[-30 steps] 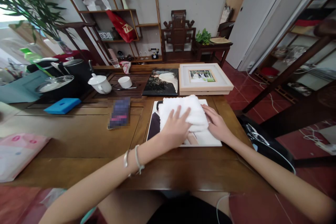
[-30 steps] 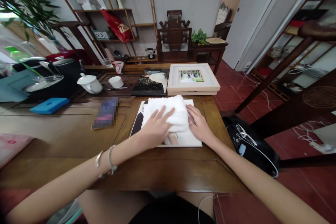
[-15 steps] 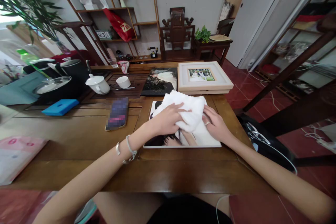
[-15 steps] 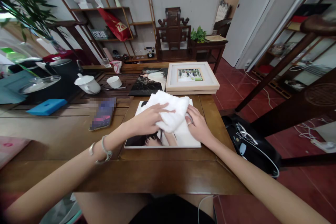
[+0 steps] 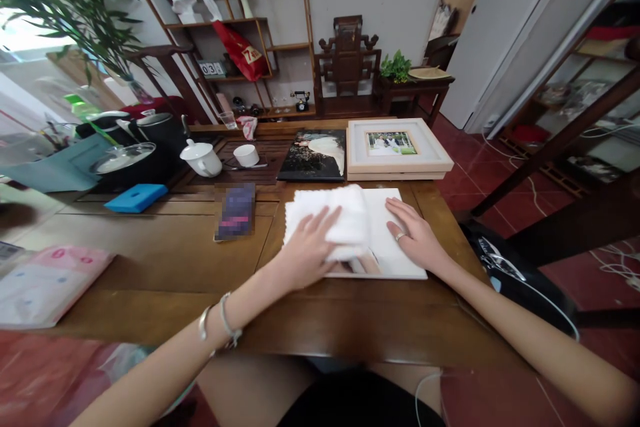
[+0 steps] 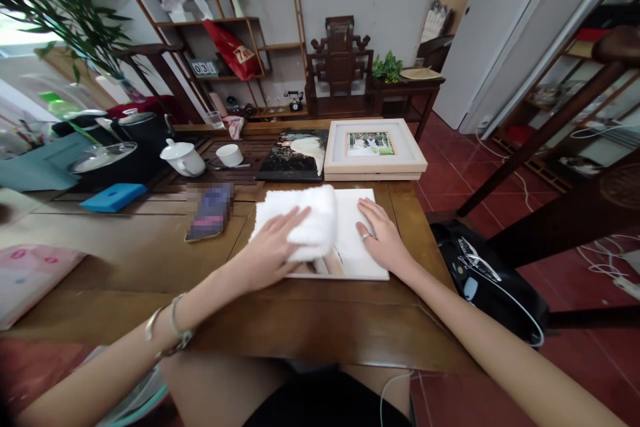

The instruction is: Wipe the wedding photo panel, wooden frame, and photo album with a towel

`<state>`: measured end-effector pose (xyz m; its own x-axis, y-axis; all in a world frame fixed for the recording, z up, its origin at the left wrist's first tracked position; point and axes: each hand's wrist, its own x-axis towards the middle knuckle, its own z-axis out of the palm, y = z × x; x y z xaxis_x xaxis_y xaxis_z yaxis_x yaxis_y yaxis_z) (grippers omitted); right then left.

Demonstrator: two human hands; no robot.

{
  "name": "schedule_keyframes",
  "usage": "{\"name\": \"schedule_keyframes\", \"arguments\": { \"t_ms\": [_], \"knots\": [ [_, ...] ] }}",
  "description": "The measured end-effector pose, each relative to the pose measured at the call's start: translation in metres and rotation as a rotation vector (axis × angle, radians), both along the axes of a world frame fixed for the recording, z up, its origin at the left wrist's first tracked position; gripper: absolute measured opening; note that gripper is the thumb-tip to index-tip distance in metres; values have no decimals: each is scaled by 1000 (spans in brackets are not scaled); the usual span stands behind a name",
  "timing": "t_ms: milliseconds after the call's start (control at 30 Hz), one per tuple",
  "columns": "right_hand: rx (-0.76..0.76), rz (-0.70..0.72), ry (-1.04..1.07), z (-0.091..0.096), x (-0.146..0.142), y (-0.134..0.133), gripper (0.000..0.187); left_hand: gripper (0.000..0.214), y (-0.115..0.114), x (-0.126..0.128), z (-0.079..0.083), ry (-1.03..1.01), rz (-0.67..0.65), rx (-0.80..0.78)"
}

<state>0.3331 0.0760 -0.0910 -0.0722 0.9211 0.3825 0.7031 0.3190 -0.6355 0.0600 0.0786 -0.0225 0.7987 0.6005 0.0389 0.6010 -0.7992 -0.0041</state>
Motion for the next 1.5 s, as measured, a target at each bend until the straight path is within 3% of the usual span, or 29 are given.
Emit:
{"name": "schedule_keyframes", "arguments": {
  "t_ms": [100, 200, 333, 467, 567, 667, 867, 933, 1033, 1233, 1300, 1400, 1500],
  "knots": [
    [-15, -9, -2, 1, -1, 0, 45, 41, 38, -6, -6, -9, 95, 52],
    [-23, -7, -5, 1, -1, 0, 46, 42, 46, -10, -6, -6, 79, 71],
    [-22, -13, -11, 0, -1, 0, 46, 26, 2, -12, -2, 49, 4, 47],
    [-2, -9, -9, -1, -2, 0, 46, 15, -59, -11, 1, 37, -204, 10],
    [3, -3, -9, 0, -1, 0, 46, 14, -72, -11, -1, -7, -277, 14],
    [1, -5, -5, 0, -1, 0, 45, 23, -43, -15, -4, -27, -176, -1],
    [-2, -7, -11, 0, -1, 0, 45, 47, 57, -33, -7, -46, 52, 37],
    [0, -13, -15, 0, -1, 1, 45, 46, 71, -34, -7, -40, 65, 58],
    [2, -12, -16, 0, -1, 0, 45, 36, 52, -25, -5, 8, 41, 66],
    [13, -6, 4, -1, -1, 0, 45, 16, -66, 5, -6, 19, -166, 12],
    [15, 5, 13, -2, 0, 0, 45, 15, -84, 9, -5, -8, -221, 12],
    [17, 8, 2, -2, 0, -1, 45, 21, -67, 8, -2, 6, -220, -21],
    [7, -10, -8, 0, 0, -1, 46, 30, -14, 1, 0, 26, -106, -46]
  ]
}}
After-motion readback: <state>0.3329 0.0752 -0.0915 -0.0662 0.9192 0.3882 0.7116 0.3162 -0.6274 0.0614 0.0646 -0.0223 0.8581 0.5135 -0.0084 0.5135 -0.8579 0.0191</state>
